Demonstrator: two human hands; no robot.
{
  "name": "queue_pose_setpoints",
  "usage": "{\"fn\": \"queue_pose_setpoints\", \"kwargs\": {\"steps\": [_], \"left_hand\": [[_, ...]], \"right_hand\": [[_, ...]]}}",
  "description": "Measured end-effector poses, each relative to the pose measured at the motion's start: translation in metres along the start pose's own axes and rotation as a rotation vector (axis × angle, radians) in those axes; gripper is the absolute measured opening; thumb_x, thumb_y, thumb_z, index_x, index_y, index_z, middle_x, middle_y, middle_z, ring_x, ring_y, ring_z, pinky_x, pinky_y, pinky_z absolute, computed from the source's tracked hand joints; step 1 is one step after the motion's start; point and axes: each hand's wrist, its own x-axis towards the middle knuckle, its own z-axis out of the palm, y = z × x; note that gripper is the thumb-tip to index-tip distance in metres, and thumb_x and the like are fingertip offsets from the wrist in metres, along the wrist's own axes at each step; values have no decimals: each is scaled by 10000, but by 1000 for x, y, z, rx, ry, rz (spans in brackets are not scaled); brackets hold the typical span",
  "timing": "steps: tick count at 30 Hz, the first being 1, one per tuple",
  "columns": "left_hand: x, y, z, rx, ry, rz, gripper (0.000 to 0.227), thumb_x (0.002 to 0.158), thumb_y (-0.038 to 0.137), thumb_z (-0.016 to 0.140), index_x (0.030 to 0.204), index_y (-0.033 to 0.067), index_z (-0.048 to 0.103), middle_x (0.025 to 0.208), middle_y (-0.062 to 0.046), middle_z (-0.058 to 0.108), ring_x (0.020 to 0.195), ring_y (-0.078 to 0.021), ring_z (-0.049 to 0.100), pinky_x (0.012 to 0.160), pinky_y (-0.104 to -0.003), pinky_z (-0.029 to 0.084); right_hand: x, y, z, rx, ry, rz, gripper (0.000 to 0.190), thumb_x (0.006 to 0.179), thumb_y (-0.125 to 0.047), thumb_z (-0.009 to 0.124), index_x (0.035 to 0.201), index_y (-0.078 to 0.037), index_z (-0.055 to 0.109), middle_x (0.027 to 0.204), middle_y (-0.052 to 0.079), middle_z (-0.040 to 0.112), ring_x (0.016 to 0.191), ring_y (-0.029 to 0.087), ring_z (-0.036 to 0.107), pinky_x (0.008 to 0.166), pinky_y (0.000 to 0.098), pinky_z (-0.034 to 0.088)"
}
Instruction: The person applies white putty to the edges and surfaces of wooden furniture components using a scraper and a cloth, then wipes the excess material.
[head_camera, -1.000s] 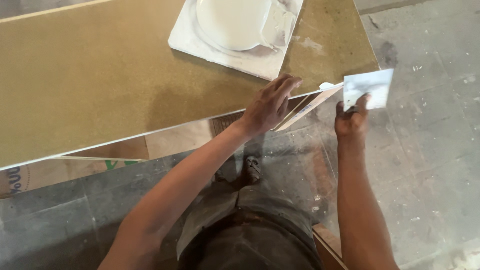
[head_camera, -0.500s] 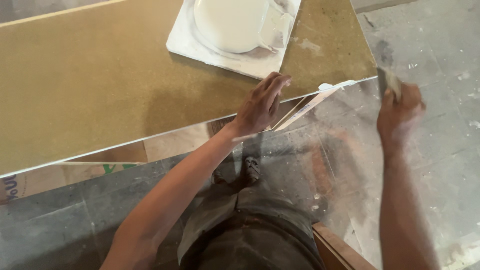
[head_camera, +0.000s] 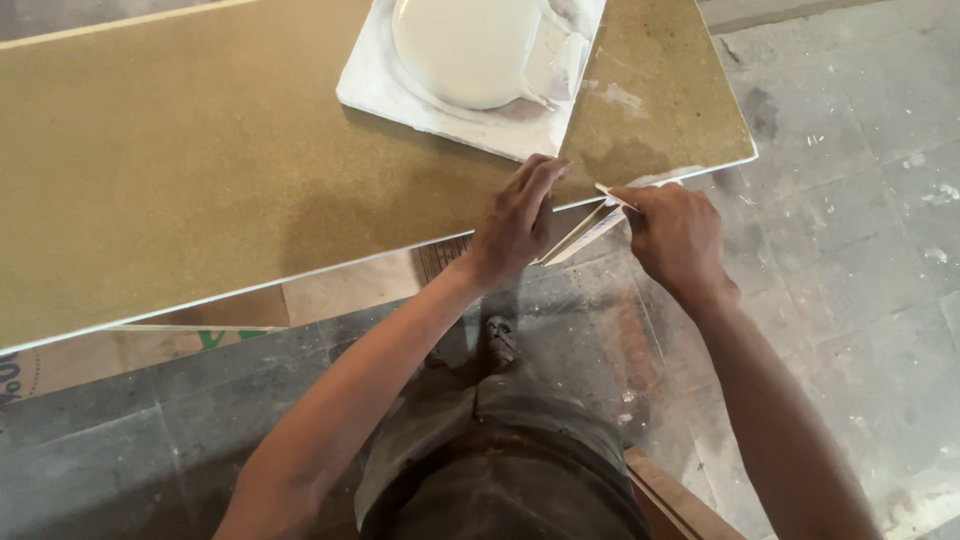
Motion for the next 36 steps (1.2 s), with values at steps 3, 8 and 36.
{"fn": "queue_pose_setpoints", "kwargs": {"steps": [3, 8, 36], "left_hand": [[-1, 3, -7, 47, 36, 87, 352, 989, -86, 499, 1324, 22, 496, 1172, -148, 613, 991, -310, 663, 829, -416, 575], [-5, -8, -4, 78, 47, 54, 314, 1024, -56, 486, 1321, 45, 491, 1174, -125, 622, 907, -239, 665, 768, -373, 594], [-12, -29, 11, 173, -136, 54, 416, 986, -144, 424, 1356, 32, 497, 1170, -148, 594, 810, -205, 614, 611, -290, 569]], "right_hand": [[-17, 24, 4, 180, 104, 130, 218, 1006, -130, 707, 1215, -113, 765, 910, 180, 707, 745, 303, 626, 665, 425, 489], [-54, 108, 33, 1103, 445, 502, 194, 1052, -76, 711, 1230, -1, 689, 1092, 39, 699, 917, 115, 630, 767, 269, 497], [-48, 123, 209, 1297, 1053, 826, 460, 976, -62, 708, 1266, 23, 362, 1217, 111, 560, 1098, 188, 618, 940, 331, 591]]}}
